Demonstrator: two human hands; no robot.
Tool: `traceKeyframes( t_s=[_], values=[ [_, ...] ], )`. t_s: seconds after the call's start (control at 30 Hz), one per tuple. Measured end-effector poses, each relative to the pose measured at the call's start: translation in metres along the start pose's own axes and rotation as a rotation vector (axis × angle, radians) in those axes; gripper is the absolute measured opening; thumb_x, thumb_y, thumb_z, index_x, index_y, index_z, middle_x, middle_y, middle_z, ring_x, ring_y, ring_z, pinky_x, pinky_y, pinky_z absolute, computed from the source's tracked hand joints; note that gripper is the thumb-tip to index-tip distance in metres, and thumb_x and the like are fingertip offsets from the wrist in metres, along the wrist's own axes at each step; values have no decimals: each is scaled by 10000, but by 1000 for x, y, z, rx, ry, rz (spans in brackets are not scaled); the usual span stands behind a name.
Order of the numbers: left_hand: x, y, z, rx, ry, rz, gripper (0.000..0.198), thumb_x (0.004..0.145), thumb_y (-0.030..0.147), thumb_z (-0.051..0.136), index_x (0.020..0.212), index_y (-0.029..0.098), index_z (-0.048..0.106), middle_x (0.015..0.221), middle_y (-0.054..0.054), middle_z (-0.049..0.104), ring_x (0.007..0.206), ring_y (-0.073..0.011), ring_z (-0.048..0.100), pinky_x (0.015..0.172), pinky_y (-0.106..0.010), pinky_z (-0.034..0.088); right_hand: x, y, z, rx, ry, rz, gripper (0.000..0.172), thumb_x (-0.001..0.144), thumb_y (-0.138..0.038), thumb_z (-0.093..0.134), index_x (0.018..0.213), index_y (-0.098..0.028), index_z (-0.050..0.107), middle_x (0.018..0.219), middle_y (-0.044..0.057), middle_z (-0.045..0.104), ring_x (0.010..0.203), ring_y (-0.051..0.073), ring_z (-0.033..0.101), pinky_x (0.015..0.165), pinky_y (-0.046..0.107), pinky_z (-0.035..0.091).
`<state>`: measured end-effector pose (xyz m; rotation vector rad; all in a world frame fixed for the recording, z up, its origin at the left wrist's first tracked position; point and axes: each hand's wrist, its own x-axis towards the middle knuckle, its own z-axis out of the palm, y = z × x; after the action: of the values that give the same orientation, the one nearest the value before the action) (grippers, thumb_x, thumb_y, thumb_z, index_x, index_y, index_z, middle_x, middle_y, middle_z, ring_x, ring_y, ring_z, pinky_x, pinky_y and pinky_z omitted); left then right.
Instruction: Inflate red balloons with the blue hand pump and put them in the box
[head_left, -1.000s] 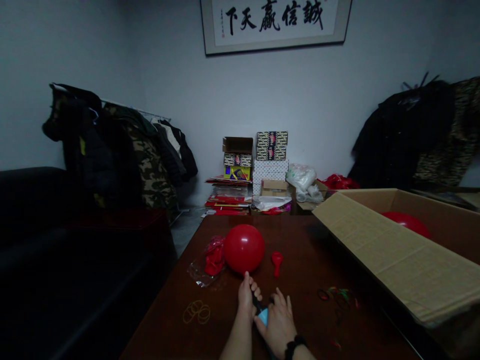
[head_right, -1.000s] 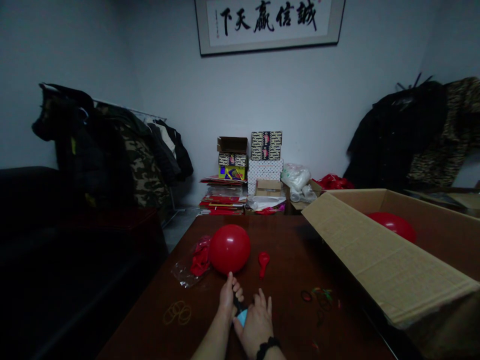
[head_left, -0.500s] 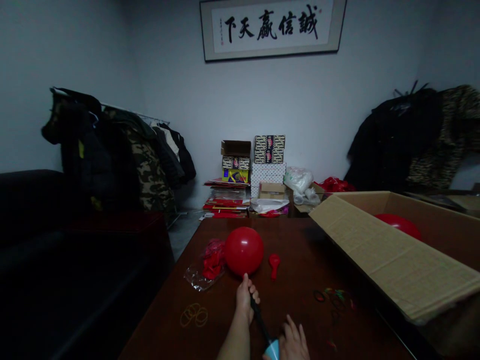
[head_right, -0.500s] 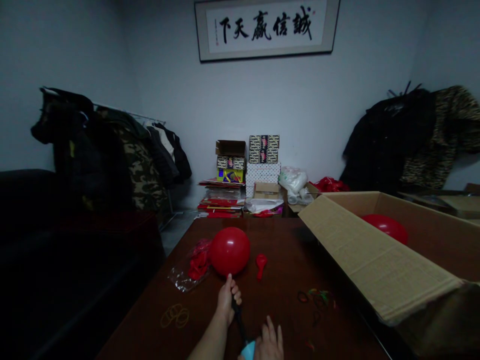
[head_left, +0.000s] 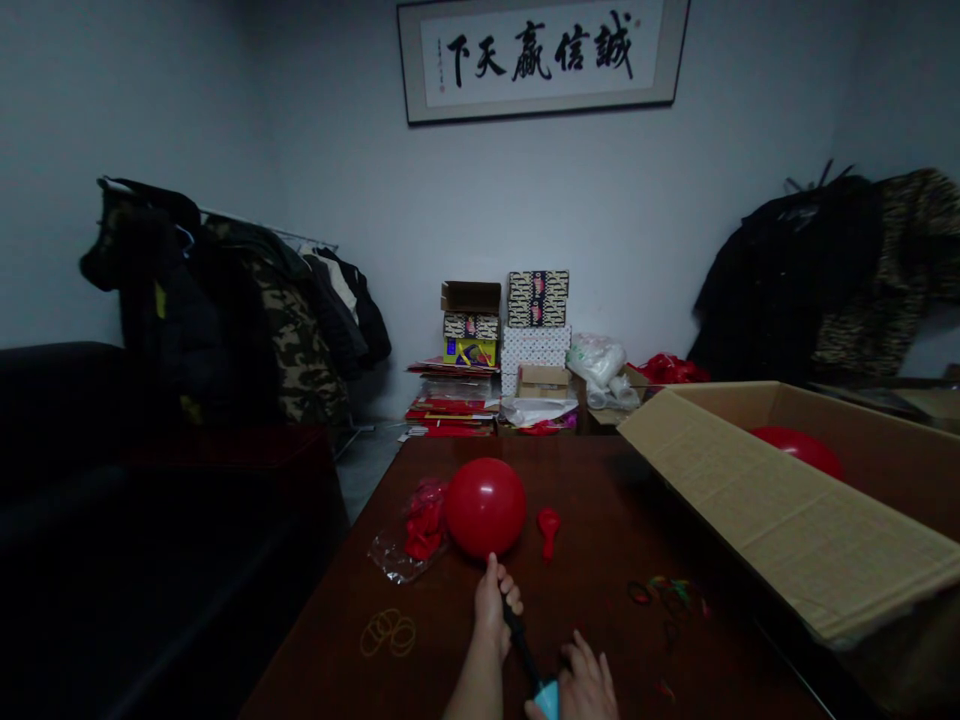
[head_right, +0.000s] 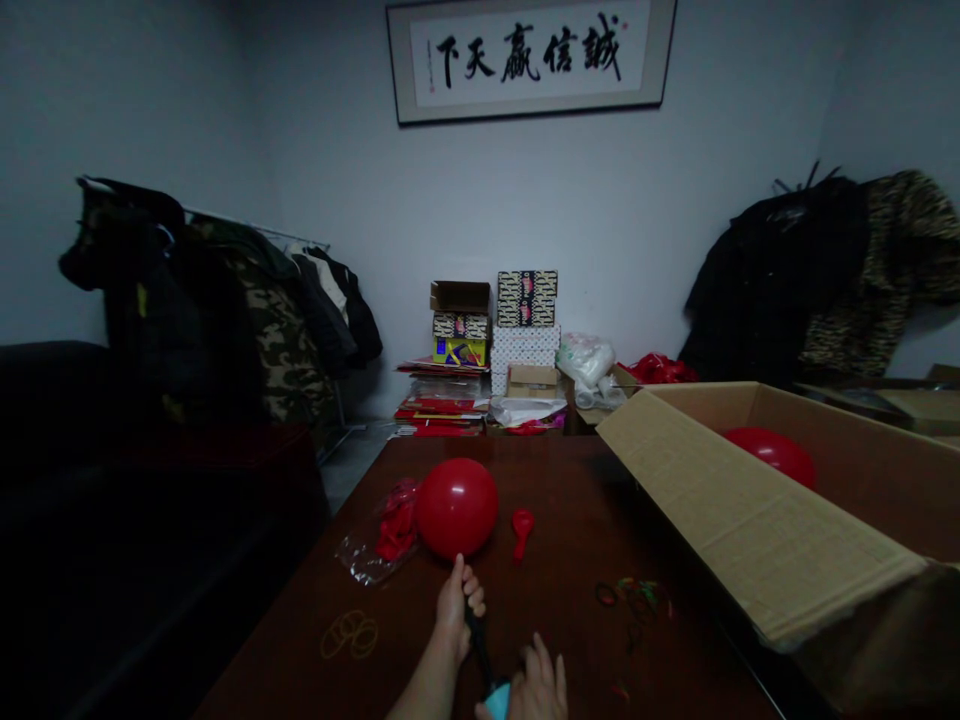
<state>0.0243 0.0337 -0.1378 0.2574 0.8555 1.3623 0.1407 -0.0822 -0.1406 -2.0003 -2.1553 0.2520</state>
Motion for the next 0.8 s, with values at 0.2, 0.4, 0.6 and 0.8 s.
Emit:
traceKeyframes(
  t_s=[0.2,0.4,0.6,0.8],
  values=[
    [0,4,0,-20,-5,-16,568,606,686,661,623,213,347,468,95,285,362,-41,253,368,-187,166,30,-31,-27,32,45,-17,482,839,-446,424,1063,-98,672,1318,175,520,1351,325,287,1125,491,110],
    [0,6,2,28,-20,-3,581,580,705,662,611,215,352,456,94,291,363,-46,263,362,-194,184,37,-34,-30,47,54,-19,490,849,-467,403,1040,-113,683,1289,166,542,1341,312,308,1124,474,118],
    [-3,1,3,63,-17,0,591,568,723,653,605,215,351,450,94,297,357,-46,251,363,-202,164,27,-29,-19,26,45,-2,494,858,-461,387,1045,-107,677,1285,175,544,1344,315,301,1121,486,115],
    [-6,-1,2,75,-33,0,579,582,719,646,624,219,358,454,98,289,351,-49,248,370,-210,158,13,-21,-5,-9,30,9,516,831,-477,432,1068,-84,667,1315,188,525,1354,329,283,1125,491,120]
  ],
)
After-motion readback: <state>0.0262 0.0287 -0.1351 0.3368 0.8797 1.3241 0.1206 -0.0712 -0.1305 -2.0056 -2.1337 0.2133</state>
